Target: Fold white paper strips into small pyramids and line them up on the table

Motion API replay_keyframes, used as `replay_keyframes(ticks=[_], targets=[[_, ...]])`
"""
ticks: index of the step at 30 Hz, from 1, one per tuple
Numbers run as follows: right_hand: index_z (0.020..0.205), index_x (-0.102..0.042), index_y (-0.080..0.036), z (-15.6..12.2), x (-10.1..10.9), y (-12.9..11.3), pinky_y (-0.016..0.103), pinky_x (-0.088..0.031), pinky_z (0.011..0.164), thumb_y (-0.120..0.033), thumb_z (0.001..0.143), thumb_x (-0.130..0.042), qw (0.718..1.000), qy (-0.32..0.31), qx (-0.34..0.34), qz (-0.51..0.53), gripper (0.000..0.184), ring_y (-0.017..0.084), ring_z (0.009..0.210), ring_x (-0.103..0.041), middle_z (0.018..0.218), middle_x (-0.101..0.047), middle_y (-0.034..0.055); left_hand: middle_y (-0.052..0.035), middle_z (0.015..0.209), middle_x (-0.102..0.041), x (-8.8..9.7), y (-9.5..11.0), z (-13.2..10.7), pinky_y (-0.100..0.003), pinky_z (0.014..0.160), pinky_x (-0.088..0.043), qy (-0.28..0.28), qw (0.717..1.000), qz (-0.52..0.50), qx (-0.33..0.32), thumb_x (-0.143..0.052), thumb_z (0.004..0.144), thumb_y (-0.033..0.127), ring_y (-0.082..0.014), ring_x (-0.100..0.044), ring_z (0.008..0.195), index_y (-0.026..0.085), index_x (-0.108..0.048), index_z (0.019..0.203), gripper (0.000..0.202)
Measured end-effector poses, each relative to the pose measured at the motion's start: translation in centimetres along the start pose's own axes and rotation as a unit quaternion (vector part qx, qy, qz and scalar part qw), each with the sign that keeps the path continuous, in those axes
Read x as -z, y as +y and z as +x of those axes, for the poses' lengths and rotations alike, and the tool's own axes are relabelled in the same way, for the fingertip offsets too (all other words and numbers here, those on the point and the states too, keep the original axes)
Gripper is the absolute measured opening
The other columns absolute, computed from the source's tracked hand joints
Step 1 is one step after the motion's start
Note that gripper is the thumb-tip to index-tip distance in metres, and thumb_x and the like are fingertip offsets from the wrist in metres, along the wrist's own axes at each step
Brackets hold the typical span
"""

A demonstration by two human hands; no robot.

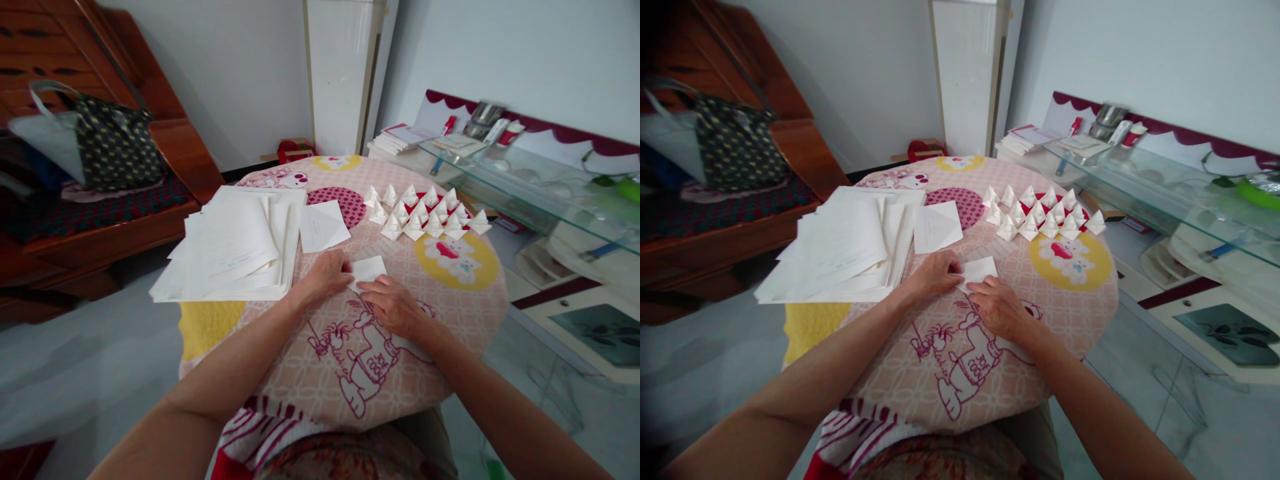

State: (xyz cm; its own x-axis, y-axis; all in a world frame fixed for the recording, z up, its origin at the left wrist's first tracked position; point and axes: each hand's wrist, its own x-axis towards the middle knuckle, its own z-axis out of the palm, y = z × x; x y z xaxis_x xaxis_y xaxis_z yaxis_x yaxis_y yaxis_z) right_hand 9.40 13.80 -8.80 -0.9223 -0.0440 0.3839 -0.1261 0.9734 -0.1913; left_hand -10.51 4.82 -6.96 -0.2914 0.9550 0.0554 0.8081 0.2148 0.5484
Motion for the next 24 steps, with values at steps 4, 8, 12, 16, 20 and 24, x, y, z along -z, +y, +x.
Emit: replay_keyframes(ticks=[4,8,12,16,20,24], targets=[[0.088,-0.074,-0.016,0.0,0.0,-0.1,0.038,-0.047,0.076,-0.006,0.092,-0.052,1.0,0.003,-0.002,0.007,0.024,0.023,0.086,-0.053,0.117,-0.073,0.0115,-0.006,0.091,-0.07,-0.3,-0.4,-0.4,-0.031,0.077,-0.05,0.028,0.998,-0.031,-0.042,-0.075,0.066,0.017,-0.0187,-0.062,0.081,0.013,-0.07,0.094,0.029],[0.087,-0.074,-0.017,-0.1,-0.2,-0.2,0.038,-0.048,0.077,-0.005,0.091,-0.053,1.0,0.008,-0.008,0.002,0.024,0.023,0.087,-0.054,0.117,-0.074,0.0113,-0.006,0.095,-0.068,-0.1,-0.9,-0.6,-0.033,0.081,-0.052,0.041,0.998,-0.032,-0.027,-0.073,0.064,0.014,-0.0198,-0.062,0.085,0.015,-0.068,0.099,0.036],[0.089,-0.074,-0.016,-0.2,-0.4,0.0,0.04,-0.049,0.078,-0.004,0.089,-0.052,1.0,0.017,-0.002,0.001,0.024,0.024,0.089,-0.055,0.119,-0.073,0.012,-0.005,0.097,-0.067,0.7,-1.7,-0.6,-0.033,0.082,-0.053,0.025,0.999,-0.022,0.009,-0.071,0.065,0.014,-0.0198,-0.063,0.086,0.016,-0.069,0.1,0.036],[0.091,-0.074,-0.017,-0.3,-0.5,0.1,0.042,-0.05,0.082,-0.005,0.09,-0.052,1.0,0.013,-0.006,0.009,0.024,0.025,0.092,-0.057,0.121,-0.073,0.0125,-0.0031,0.095,-0.067,1.2,-2.8,-0.4,-0.031,0.077,-0.053,0.01,0.999,-0.031,0.025,-0.065,0.065,0.008,-0.0179,-0.063,0.082,0.017,-0.071,0.102,0.039],[0.089,-0.072,-0.017,-0.2,-0.5,0.1,0.043,-0.049,0.085,-0.004,0.089,-0.053,1.0,0.013,-0.015,0.02,0.023,0.026,0.095,-0.058,0.12,-0.073,0.0128,-0.002,0.091,-0.069,1.5,-3.2,-0.4,-0.025,0.072,-0.051,0.017,0.998,-0.06,0.001,-0.051,0.06,-0.003,-0.0143,-0.063,0.078,0.016,-0.073,0.099,0.049],[0.09,-0.071,-0.017,-0.2,-0.4,0.1,0.042,-0.048,0.087,-0.004,0.089,-0.053,1.0,0.017,-0.013,0.02,0.022,0.026,0.096,-0.058,0.117,-0.073,0.0133,-0.0033,0.092,-0.07,1.9,-2.3,-0.8,-0.025,0.076,-0.05,0.058,0.993,-0.069,-0.079,-0.05,0.067,-0.003,-0.0129,-0.062,0.079,0.016,-0.075,0.095,0.042]])
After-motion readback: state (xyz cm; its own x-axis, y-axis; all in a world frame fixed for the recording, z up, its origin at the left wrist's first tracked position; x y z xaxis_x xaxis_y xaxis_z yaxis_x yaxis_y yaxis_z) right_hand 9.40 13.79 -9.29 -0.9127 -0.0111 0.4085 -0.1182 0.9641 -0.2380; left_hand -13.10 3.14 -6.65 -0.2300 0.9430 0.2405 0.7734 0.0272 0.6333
